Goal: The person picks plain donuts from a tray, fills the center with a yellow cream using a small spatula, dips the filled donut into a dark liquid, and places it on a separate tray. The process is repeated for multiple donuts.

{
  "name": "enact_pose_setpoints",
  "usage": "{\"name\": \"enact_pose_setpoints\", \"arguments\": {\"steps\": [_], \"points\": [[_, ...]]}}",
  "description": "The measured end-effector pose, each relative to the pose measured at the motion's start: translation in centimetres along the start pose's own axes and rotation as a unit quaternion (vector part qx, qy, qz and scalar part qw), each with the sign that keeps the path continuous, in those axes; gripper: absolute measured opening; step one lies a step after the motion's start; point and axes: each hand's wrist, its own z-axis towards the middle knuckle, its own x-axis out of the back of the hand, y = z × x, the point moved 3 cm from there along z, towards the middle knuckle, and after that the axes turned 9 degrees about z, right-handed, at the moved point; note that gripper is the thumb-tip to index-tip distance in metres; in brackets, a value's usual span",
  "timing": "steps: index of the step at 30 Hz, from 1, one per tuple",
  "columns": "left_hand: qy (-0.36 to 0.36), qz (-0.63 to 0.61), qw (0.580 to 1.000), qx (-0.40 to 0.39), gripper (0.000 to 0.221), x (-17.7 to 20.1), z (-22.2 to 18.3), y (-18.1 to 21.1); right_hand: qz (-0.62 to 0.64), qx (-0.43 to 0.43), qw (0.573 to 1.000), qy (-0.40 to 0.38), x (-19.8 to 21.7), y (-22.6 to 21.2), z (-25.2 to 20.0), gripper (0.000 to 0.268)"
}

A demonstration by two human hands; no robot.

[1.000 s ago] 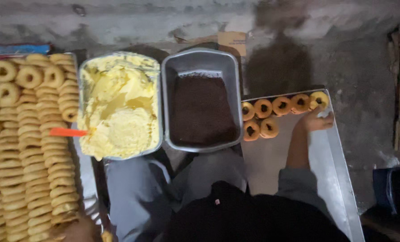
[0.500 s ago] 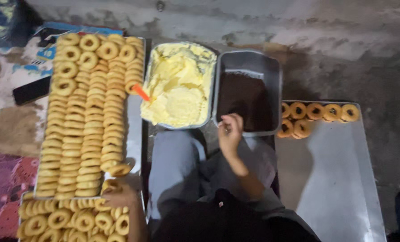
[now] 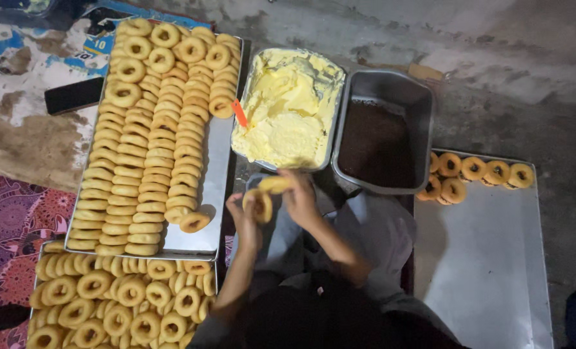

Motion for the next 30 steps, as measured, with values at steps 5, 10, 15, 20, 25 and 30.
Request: {"name": "enact_pose_setpoints", "arguments": {"steps": [5,10,15,20,25,30], "points": [[-0.035,-0.196,0.977,0.082,0.029,0.2,5.5,-2.2,-0.058,0.120,0.958,-0.254,-0.8,-4.6,1.8,0.051],[-0.034,-0.167,0.978,0.121,0.019,-0.3,9.3,-5.0,-0.135,0.124,0.967,-0.179,0.4,-1.4,9.0,0.030],[-0.137,-0.307,0.924,0.184,0.027,-1.4,9.1,-3.7,0.021,-0.092,0.970,-0.223,1.2,1.6,11.8,0.030],[-0.224,-0.349,0.885,0.213,0.052,-2.9,5.5,-1.0,-0.161,0.142,0.970,-0.118,2.0,2.0,11.7,0.025],[-0.465,0.240,0.801,-0.292,0.045,-5.2,-0.7,-1.1,-0.154,0.131,0.975,-0.093,2.0,3.9,13.7,0.024],[-0.425,0.649,0.515,-0.365,0.021,-4.4,-8.2,-9.8,-0.158,0.119,0.971,-0.130,2.7,4.4,12.1,0.024]]}}
